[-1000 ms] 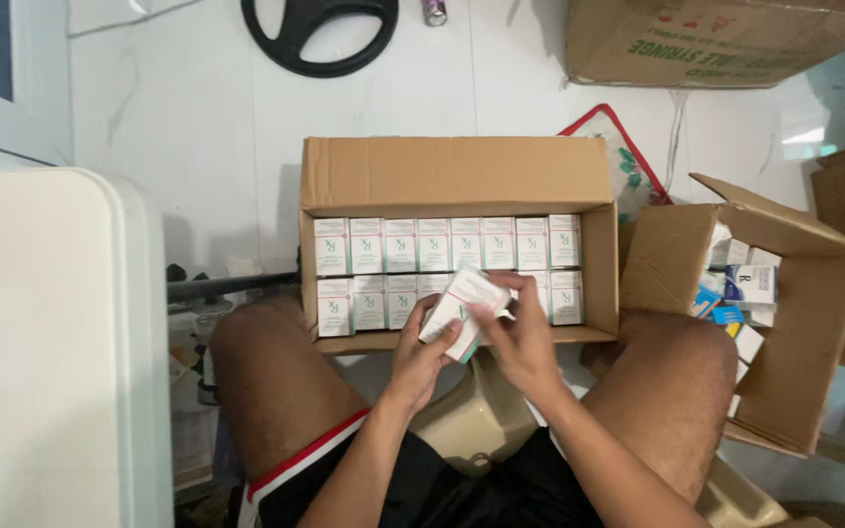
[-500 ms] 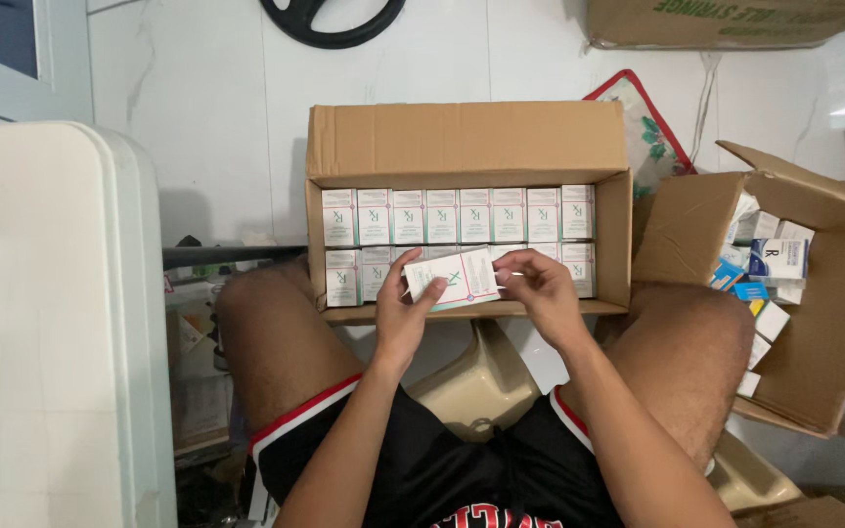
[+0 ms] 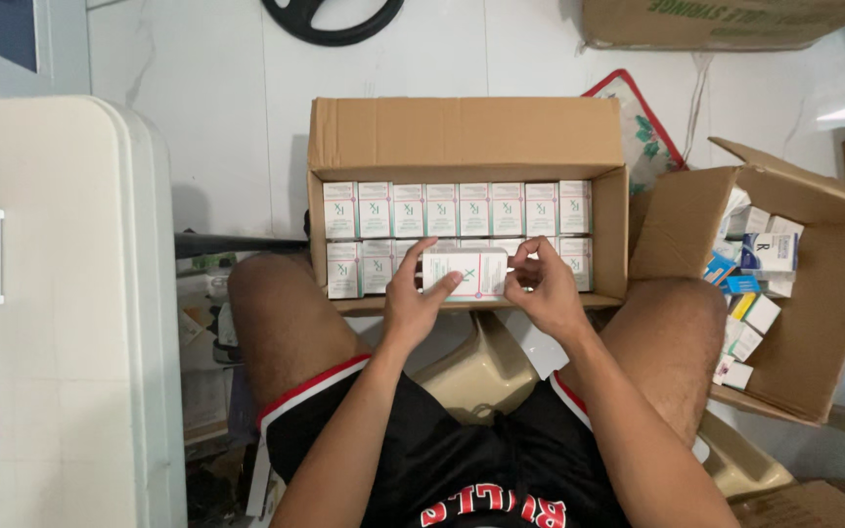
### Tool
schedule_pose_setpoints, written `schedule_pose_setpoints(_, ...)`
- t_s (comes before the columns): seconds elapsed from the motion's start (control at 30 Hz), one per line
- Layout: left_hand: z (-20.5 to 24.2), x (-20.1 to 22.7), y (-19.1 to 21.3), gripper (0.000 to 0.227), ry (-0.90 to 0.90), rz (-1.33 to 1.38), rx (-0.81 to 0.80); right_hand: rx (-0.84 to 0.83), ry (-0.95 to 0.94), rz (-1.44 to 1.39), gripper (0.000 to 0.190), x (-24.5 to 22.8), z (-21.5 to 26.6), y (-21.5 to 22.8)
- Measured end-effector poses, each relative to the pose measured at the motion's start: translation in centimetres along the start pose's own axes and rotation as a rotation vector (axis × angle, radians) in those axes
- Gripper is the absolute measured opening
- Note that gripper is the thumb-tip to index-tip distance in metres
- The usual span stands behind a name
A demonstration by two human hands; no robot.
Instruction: The person repeatedly picks small white boxes from a large cardboard box, opens them to reveal vials, and places them on a nearby table. The person continues this process throughout the clip.
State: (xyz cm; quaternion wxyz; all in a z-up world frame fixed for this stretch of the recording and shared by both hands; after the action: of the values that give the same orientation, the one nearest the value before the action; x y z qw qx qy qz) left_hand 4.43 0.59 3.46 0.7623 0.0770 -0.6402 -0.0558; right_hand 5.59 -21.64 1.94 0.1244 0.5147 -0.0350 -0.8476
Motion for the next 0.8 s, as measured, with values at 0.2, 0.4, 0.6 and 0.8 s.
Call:
schedule_pose_setpoints(0.2,0.6,-0.1,-1.0,0.07,-0.07,0.103,-0.04,0.049,-0.065,-0.072,0.04,-1.4,1.2,0.4)
schedule_pose_setpoints(0.4,0.1,-2.8,-0.3,0.06,0.059,0.485,0.036,-0.155,-0.066,-0.294,0.05,-1.6,1.2,-1.2)
schedule_pose_setpoints(0.6,-0.1,-4.7,-0.9,0.037,0.142,0.774,-0.001,-0.287,0.026,-0.292,0.044,-0.8,1.7,-2.2)
schedule_pose_setpoints(0.8,0.7,-3.6,-2.5,0.055,0.091,0.655,-0.079,-0.233,0.099,0.102,0.046,-0.3,2.2,-4.5)
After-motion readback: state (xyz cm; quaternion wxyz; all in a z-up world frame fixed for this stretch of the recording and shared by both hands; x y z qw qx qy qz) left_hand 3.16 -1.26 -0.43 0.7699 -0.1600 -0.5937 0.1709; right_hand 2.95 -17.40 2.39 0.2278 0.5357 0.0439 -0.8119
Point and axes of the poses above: each hand's wrist, its own z-axis away from the middle knuckle, its own y-axis out of the back of the hand, x = y × z, the point moved 7 cm from there along -z, towards the middle knuckle, and after that the axes turned 11 degrees about -y, right-handed, at the moved point
